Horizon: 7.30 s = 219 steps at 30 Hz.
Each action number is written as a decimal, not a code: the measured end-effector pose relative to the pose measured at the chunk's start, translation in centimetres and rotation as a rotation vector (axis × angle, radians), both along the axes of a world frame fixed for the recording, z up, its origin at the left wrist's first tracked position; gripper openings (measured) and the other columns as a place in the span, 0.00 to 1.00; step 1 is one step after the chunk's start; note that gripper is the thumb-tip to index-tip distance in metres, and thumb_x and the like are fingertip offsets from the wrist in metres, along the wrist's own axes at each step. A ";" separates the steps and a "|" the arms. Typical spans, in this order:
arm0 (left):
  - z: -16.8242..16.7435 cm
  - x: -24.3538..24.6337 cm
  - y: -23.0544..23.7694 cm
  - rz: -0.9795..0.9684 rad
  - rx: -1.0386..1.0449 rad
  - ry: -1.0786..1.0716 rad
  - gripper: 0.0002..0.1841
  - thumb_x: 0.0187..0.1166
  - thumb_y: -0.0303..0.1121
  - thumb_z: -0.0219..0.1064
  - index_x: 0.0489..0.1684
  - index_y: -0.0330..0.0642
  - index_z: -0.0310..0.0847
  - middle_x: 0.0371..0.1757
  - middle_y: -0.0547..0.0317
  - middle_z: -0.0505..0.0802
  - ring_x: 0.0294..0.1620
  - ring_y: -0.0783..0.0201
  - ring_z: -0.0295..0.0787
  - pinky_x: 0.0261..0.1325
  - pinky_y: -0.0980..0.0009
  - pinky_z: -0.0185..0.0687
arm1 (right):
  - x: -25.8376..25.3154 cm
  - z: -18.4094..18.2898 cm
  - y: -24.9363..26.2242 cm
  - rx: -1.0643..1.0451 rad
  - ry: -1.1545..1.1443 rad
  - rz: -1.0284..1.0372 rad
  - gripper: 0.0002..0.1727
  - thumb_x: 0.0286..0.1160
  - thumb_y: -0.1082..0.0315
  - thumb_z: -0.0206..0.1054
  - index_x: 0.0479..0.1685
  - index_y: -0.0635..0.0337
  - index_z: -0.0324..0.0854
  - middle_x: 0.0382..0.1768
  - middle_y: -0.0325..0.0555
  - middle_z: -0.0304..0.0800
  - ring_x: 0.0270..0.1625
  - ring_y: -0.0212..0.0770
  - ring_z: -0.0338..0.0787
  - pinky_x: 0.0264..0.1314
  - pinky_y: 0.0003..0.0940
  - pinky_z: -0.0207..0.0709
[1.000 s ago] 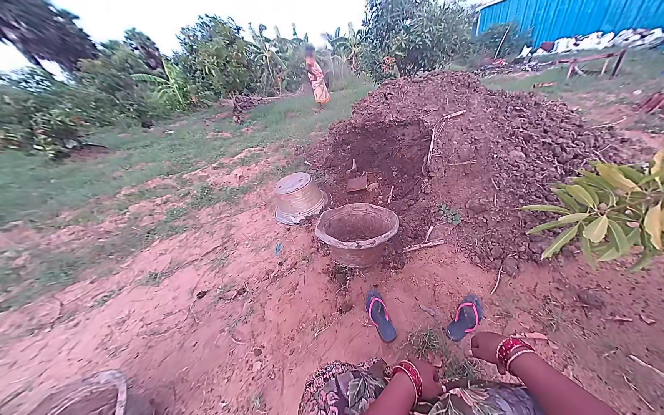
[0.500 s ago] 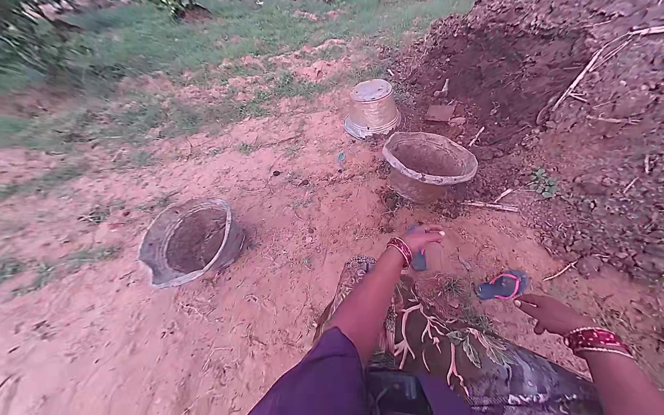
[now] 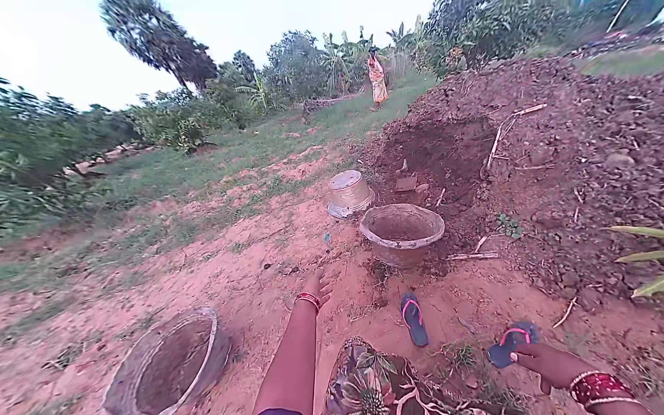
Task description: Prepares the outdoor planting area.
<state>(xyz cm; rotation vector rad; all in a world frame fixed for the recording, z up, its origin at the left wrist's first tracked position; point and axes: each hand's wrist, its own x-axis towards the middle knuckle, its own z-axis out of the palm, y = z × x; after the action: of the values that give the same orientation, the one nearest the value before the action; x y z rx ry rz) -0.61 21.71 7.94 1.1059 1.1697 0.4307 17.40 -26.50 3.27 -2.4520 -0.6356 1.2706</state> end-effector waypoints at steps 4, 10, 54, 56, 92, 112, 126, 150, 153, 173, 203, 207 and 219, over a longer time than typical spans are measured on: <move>-1.2 4.3 -10.4 -0.740 0.077 0.144 0.26 0.98 0.46 0.47 0.86 0.41 0.67 0.72 0.43 0.87 0.61 0.52 0.89 0.65 0.56 0.80 | -1.1 -0.7 0.4 0.005 0.034 0.001 0.27 0.97 0.51 0.50 0.75 0.64 0.77 0.54 0.67 0.89 0.42 0.56 0.89 0.53 0.54 0.80; -8.1 5.0 -22.7 -1.871 0.552 0.524 0.31 0.92 0.41 0.61 0.92 0.40 0.62 0.82 0.32 0.79 0.85 0.35 0.73 0.89 0.36 0.58 | -1.2 -2.8 0.0 -0.111 0.024 0.092 0.28 0.96 0.51 0.51 0.79 0.64 0.76 0.66 0.70 0.86 0.59 0.66 0.90 0.67 0.63 0.77; -10.3 6.2 -22.9 -1.901 0.635 0.647 0.32 0.93 0.47 0.57 0.91 0.40 0.63 0.86 0.34 0.76 0.90 0.38 0.66 0.90 0.35 0.54 | 0.1 -5.5 -2.7 -0.335 -0.043 -0.102 0.27 0.96 0.54 0.50 0.72 0.70 0.79 0.67 0.71 0.85 0.62 0.65 0.89 0.68 0.62 0.76; -10.4 6.1 -22.7 -1.909 0.644 0.634 0.32 0.93 0.48 0.56 0.91 0.39 0.63 0.86 0.34 0.76 0.91 0.38 0.66 0.91 0.35 0.54 | 0.0 -3.4 -3.4 -0.161 -0.083 -0.269 0.27 0.97 0.54 0.49 0.79 0.64 0.75 0.66 0.70 0.86 0.58 0.64 0.91 0.66 0.60 0.78; -9.3 6.5 -22.2 -1.890 0.624 0.571 0.33 0.93 0.47 0.57 0.92 0.37 0.60 0.84 0.33 0.78 0.88 0.39 0.70 0.91 0.38 0.56 | -0.6 -4.4 -7.5 -0.169 0.095 -0.634 0.24 0.95 0.54 0.53 0.77 0.60 0.75 0.59 0.67 0.85 0.48 0.56 0.91 0.53 0.51 0.83; -9.7 6.6 -22.2 -1.898 0.636 0.607 0.34 0.93 0.49 0.56 0.93 0.37 0.60 0.85 0.32 0.77 0.89 0.38 0.69 0.91 0.38 0.55 | -0.4 -4.6 -7.4 -0.154 0.108 -0.655 0.22 0.94 0.55 0.54 0.75 0.59 0.77 0.53 0.63 0.86 0.42 0.52 0.89 0.48 0.48 0.83; -9.1 6.4 -22.2 -1.911 0.645 0.602 0.33 0.94 0.47 0.55 0.93 0.37 0.58 0.86 0.33 0.76 0.90 0.39 0.68 0.92 0.40 0.54 | -1.1 -4.3 -6.9 -0.147 0.136 -0.630 0.23 0.95 0.54 0.54 0.76 0.60 0.74 0.48 0.60 0.84 0.41 0.50 0.88 0.47 0.47 0.83; -10.8 6.7 -22.5 -1.925 0.674 0.556 0.32 0.93 0.46 0.58 0.92 0.37 0.61 0.77 0.30 0.83 0.82 0.36 0.78 0.88 0.42 0.63 | -1.7 -2.9 -7.2 -0.201 0.051 -0.535 0.26 0.90 0.51 0.57 0.70 0.65 0.77 0.53 0.59 0.83 0.46 0.49 0.83 0.52 0.53 0.77; -11.0 6.8 -22.5 -1.931 0.662 0.547 0.33 0.93 0.46 0.58 0.92 0.37 0.60 0.76 0.31 0.84 0.81 0.36 0.79 0.87 0.42 0.64 | -1.7 -2.8 -7.1 -0.190 0.059 -0.539 0.27 0.91 0.50 0.55 0.72 0.64 0.76 0.57 0.61 0.82 0.49 0.51 0.84 0.54 0.54 0.78; -10.8 6.9 -22.4 -1.933 0.648 0.550 0.33 0.93 0.46 0.58 0.93 0.39 0.59 0.76 0.31 0.85 0.80 0.37 0.80 0.86 0.41 0.65 | -1.5 -2.9 -6.9 -0.165 0.072 -0.525 0.29 0.94 0.48 0.52 0.78 0.62 0.73 0.58 0.62 0.83 0.46 0.51 0.84 0.51 0.51 0.78; -10.6 6.9 -22.7 -1.952 0.648 0.568 0.33 0.94 0.46 0.56 0.94 0.40 0.58 0.78 0.32 0.83 0.81 0.37 0.78 0.87 0.41 0.63 | -1.5 -2.2 -7.1 -0.138 0.062 -0.513 0.29 0.94 0.47 0.51 0.76 0.64 0.73 0.58 0.63 0.83 0.44 0.51 0.85 0.50 0.51 0.79; -10.7 6.9 -22.7 -1.953 0.654 0.561 0.33 0.94 0.46 0.57 0.93 0.40 0.58 0.77 0.32 0.84 0.80 0.37 0.79 0.87 0.41 0.64 | -1.5 -2.3 -7.1 -0.131 0.071 -0.528 0.29 0.94 0.47 0.51 0.76 0.63 0.73 0.57 0.62 0.82 0.44 0.50 0.83 0.49 0.50 0.78; -10.4 6.9 -22.8 -1.950 0.637 0.565 0.34 0.93 0.48 0.57 0.94 0.41 0.57 0.78 0.33 0.83 0.81 0.38 0.78 0.87 0.42 0.64 | -1.7 -2.1 -7.1 -0.135 0.060 -0.530 0.29 0.94 0.47 0.51 0.78 0.62 0.73 0.59 0.63 0.83 0.46 0.52 0.85 0.52 0.52 0.79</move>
<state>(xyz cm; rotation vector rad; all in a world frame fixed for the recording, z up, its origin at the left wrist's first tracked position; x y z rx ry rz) 6.26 -1.05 -2.45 2.4067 -0.0969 -1.1661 15.73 -33.55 1.21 -2.4372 0.1234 1.1840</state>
